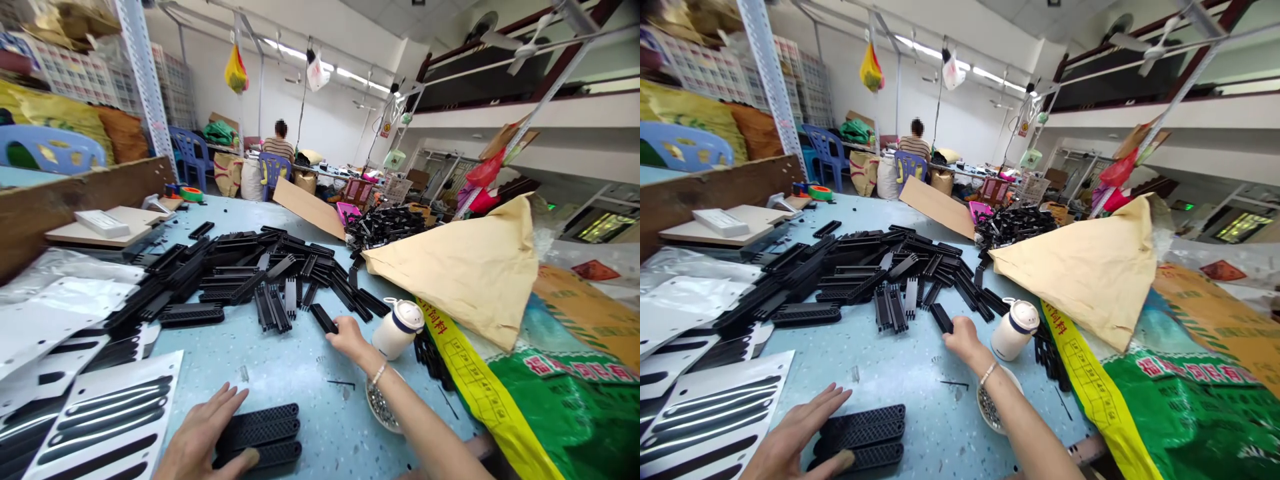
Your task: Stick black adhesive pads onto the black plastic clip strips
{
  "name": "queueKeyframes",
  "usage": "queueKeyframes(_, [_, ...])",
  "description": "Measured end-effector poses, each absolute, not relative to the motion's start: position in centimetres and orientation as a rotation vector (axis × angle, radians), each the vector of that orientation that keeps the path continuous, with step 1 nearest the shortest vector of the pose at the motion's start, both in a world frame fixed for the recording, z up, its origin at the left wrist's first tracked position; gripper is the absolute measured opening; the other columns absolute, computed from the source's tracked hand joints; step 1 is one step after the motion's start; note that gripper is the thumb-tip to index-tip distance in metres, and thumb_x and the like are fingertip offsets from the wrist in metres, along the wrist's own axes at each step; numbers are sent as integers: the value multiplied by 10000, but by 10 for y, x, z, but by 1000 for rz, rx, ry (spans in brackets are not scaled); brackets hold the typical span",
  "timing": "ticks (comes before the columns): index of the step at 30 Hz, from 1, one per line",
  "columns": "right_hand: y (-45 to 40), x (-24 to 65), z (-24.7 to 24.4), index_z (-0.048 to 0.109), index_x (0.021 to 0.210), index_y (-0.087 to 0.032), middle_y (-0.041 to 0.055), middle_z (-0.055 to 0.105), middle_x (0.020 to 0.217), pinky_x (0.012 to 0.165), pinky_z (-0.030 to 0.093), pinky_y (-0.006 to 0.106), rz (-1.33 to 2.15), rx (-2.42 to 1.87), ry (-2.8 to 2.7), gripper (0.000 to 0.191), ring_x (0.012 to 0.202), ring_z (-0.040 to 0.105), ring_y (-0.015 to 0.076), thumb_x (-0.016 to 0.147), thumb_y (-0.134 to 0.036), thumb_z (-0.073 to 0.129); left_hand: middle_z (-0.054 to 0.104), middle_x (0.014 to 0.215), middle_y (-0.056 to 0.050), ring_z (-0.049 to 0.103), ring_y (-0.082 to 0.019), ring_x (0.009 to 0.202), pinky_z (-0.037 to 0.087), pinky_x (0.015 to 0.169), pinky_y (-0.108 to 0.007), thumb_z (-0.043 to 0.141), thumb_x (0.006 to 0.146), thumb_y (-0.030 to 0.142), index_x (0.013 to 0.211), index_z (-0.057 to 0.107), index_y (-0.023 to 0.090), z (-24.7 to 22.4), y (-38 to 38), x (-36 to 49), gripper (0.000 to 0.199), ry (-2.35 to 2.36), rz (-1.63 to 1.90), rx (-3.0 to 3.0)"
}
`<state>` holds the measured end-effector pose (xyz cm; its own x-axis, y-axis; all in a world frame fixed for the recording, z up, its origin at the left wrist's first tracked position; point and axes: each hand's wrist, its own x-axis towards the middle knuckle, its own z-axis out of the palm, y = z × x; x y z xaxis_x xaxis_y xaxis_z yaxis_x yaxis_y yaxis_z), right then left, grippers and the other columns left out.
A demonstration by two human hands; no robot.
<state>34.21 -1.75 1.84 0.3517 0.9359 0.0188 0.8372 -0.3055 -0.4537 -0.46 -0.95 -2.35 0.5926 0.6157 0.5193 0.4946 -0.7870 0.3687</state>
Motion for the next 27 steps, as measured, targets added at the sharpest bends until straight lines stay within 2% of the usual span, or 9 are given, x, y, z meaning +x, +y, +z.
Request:
queueKeyframes(4, [-46,321,30,714,1024,-137,63,751,821,577,493,238,470,-2021,-1609,271,680,680,185,792,-147,574,733,1155,-37,713,-266,1005,588,852,-328,631,819,491,1252,601,286,-10,-3,-6,480,1046,1000,2443])
queueKeyframes(8, [-58,277,27,753,969,-192,12,750,793,583,474,221,640,-1838,-1774,259,664,660,166,758,-159,607,724,1170,-71,720,-258,968,595,652,-284,460,914,487,1283,591,196,19,9,9,488,1220,823,2233])
queueKeyframes(10, [-54,254,21,769,908,-206,-10,741,741,585,460,215,713,-1775,-1850,226,644,645,156,748,-172,613,715,1183,-100,728,-252,899,577,622,-295,392,935,464,1314,566,149,25,16,19,522,1239,727,2204])
queueKeyframes(12, [-48,236,15,776,841,-214,-21,728,696,612,455,220,758,-1735,-1912,186,645,637,156,726,-186,632,733,1137,-104,724,-243,866,566,699,-313,401,919,386,1239,628,146,23,21,25,460,1198,631,2251])
queueKeyframes(14, [-48,226,9,776,803,-215,-6,728,718,686,461,248,758,-1719,-1951,163,707,643,179,700,-196,651,773,988,-86,719,-241,838,548,751,-324,455,863,294,1055,721,172,16,21,28,350,1138,547,2310])
queueKeyframes(16, [-51,223,5,770,790,-206,33,732,794,787,453,300,717,-1725,-1955,143,814,643,222,688,-225,671,771,818,-69,711,-242,786,533,739,-328,485,815,233,856,750,192,9,17,28,272,1083,496,2347])
queueKeyframes(18, [-52,226,2,758,791,-189,73,720,853,852,433,345,659,-1757,-1908,160,886,628,259,674,-286,706,747,743,-70,696,-246,741,521,711,-339,477,809,213,759,737,196,6,12,27,266,1048,469,2375])
queueKeyframes(24, [8,248,-3,685,972,-118,170,657,1025,906,405,416,480,-1905,-1487,433,992,579,321,619,-352,773,751,817,-101,692,-286,796,515,783,-421,462,814,208,843,735,187,0,6,28,276,1059,487,2418])
queueKeyframes(27, [46,254,-2,686,868,-131,144,676,970,887,420,406,541,-1859,-1329,414,994,585,336,512,-300,817,763,877,-115,701,-299,824,534,788,-428,505,786,267,899,742,182,-6,10,26,276,1133,593,2371])
